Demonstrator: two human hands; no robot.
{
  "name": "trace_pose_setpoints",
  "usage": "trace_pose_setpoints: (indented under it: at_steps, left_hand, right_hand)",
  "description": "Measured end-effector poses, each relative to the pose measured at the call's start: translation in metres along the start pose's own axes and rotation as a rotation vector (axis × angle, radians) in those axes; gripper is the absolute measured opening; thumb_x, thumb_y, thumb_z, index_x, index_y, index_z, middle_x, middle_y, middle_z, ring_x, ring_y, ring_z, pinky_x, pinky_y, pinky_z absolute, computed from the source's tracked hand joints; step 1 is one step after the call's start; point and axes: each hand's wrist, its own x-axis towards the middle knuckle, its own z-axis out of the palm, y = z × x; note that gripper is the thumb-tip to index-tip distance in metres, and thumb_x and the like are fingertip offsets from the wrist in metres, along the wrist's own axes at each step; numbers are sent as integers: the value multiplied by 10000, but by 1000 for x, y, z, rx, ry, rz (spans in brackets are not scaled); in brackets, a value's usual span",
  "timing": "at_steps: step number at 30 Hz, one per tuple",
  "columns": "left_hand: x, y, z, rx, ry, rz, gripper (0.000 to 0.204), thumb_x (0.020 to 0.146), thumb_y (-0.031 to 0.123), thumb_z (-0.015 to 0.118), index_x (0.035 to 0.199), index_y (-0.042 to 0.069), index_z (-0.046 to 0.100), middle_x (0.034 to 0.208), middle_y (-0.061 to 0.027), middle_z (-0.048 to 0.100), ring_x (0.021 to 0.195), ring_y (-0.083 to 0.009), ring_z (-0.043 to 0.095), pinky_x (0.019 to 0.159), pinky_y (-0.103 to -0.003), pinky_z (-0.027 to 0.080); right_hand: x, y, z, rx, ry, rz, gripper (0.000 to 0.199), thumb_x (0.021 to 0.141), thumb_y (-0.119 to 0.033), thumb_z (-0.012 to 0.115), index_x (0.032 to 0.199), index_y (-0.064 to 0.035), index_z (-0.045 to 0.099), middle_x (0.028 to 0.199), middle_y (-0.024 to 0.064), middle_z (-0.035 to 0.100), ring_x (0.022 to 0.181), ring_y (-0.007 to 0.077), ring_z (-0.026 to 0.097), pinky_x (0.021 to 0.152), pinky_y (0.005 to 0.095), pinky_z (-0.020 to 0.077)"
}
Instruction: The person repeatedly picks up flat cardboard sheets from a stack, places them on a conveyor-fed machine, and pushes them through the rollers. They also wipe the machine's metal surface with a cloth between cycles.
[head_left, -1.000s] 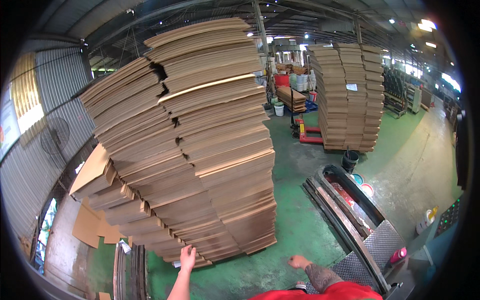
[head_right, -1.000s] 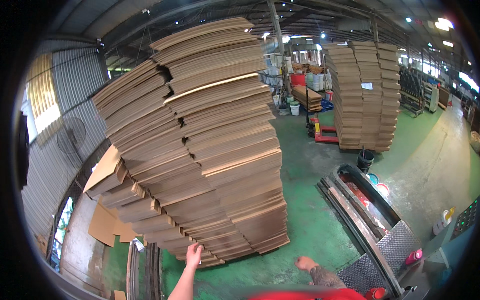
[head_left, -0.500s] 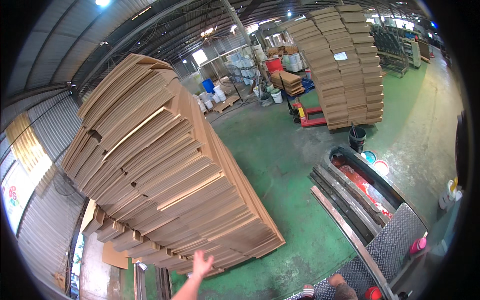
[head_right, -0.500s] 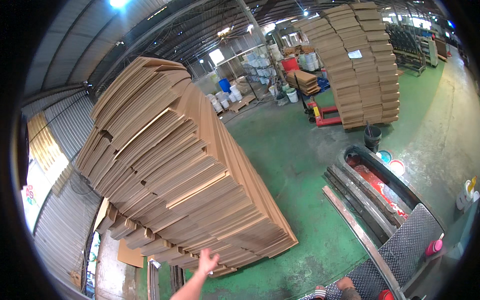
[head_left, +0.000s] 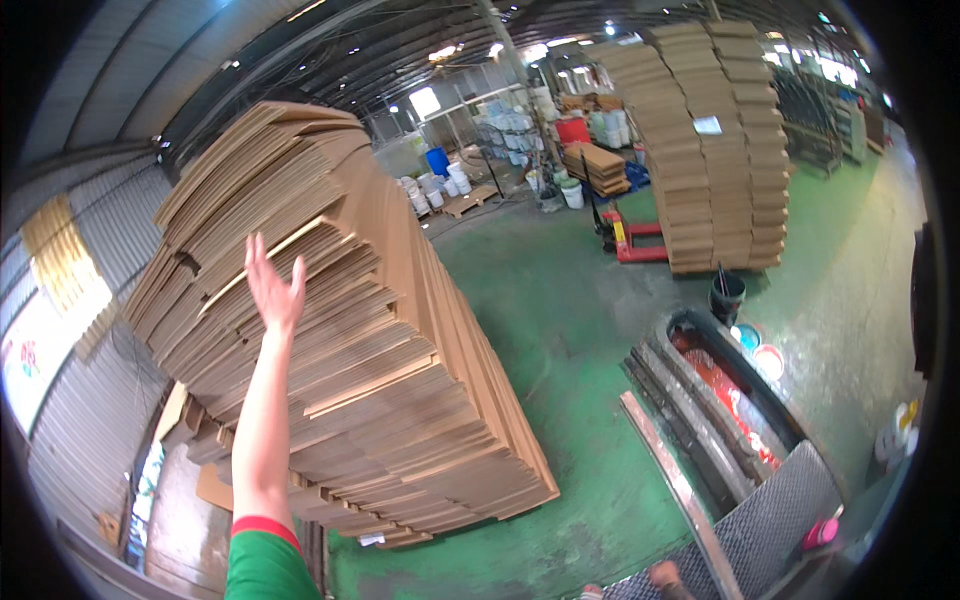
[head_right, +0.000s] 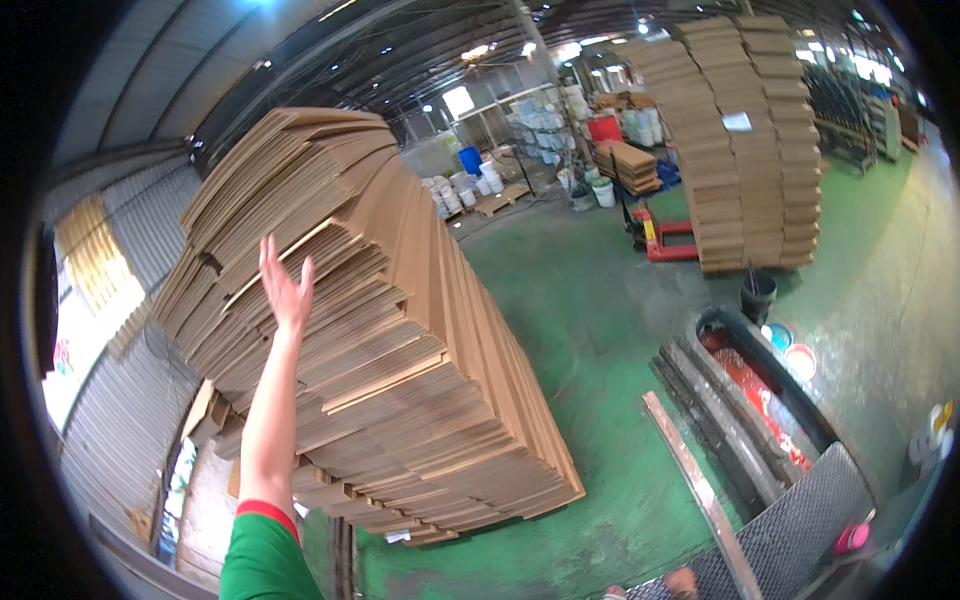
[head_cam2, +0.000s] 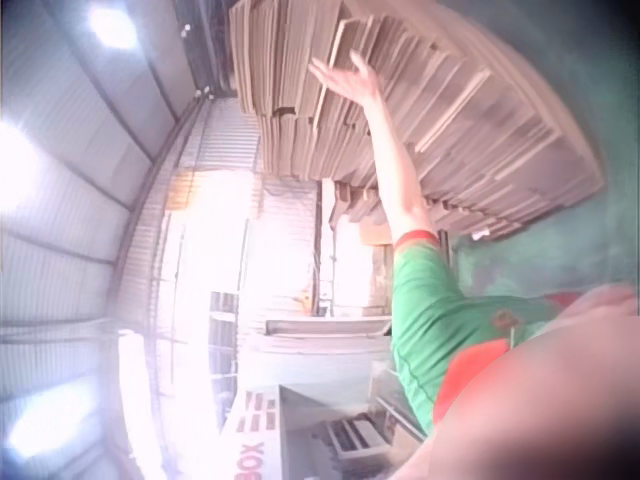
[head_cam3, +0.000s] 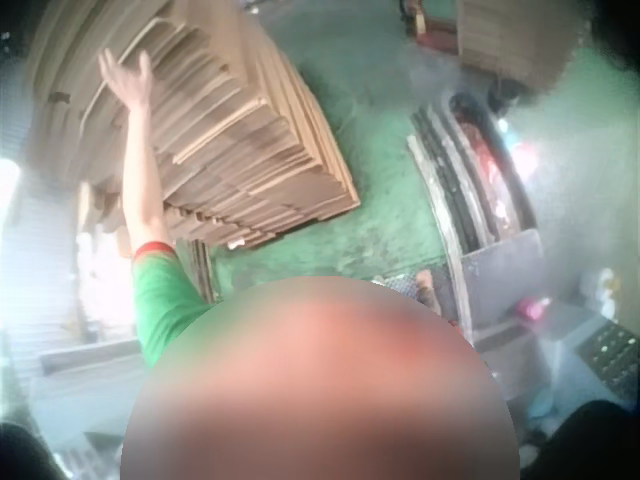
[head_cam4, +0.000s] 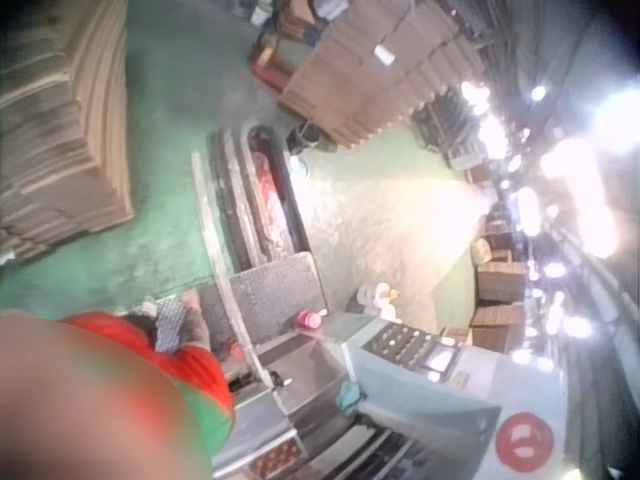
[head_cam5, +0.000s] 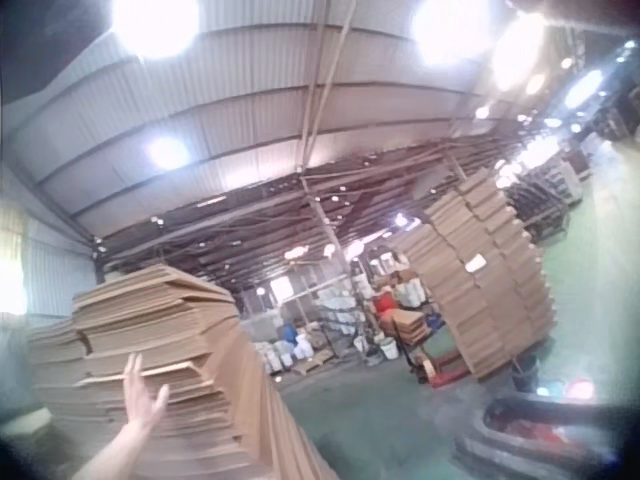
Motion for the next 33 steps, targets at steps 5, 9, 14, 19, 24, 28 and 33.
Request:
trace_pose_setpoints:
  at_steps: [5,9,14,19,24,28,33]
  left_hand:
    - [59,-8,30,115,-118,-27,881,974,533,644,1670,101,318,1683,-219,364,1594,-376,285,1333,-553,135]
    - [57,-15,47,146,-50,-62,774,968,581,604,1562,98,493,1555,-197,497,1502,-366,407,1302,-571,201]
    - [54,-17,52,91,34,-90,741,950,580,617,1513,103,556,1507,-176,536,1474,-363,436,1270,-573,253]
    - [52,-17,55,-32,216,-104,620,918,491,660,1409,113,648,1406,-158,612,1403,-345,518,1239,-550,334]
    - [51,-23,63,-72,293,-99,581,919,444,652,1392,106,669,1382,-171,632,1353,-351,574,1193,-530,416]
    - [50,-27,69,-123,328,-99,576,918,436,654,1384,97,670,1381,-177,632,1351,-352,581,1181,-523,440]
    - [48,-31,74,-180,369,-88,583,907,424,673,1378,81,667,1384,-178,621,1345,-352,579,1180,-511,439]
  right_hand:
    - [17,-226,-96,-193,158,-462,600,905,-498,719,1209,18,679,1178,315,704,1122,497,676,924,539,571]
    - [-23,-523,-290,-36,485,-1080,545,896,-276,773,1323,-3,573,1196,219,646,1127,417,651,943,491,550]
    - [-179,-835,-455,-345,1046,-1582,568,976,-224,672,1467,9,505,1393,227,584,1335,423,554,1124,486,480]
    - [-297,-1044,-497,-542,1360,-1530,651,902,-159,728,1484,-53,456,1391,168,547,1323,375,548,1050,505,530]
    - [-316,-1167,-493,-650,1574,-1401,844,874,-99,729,1629,-146,355,1544,77,496,1418,322,509,1076,545,526]
    - [-307,-1217,-493,-752,1530,-1395,823,923,11,598,1661,-218,315,1593,49,490,1430,319,519,1088,562,527]
    - [-298,-1241,-492,-732,1392,-1437,656,923,72,533,1530,-153,429,1408,144,623,1287,396,631,1017,486,559]
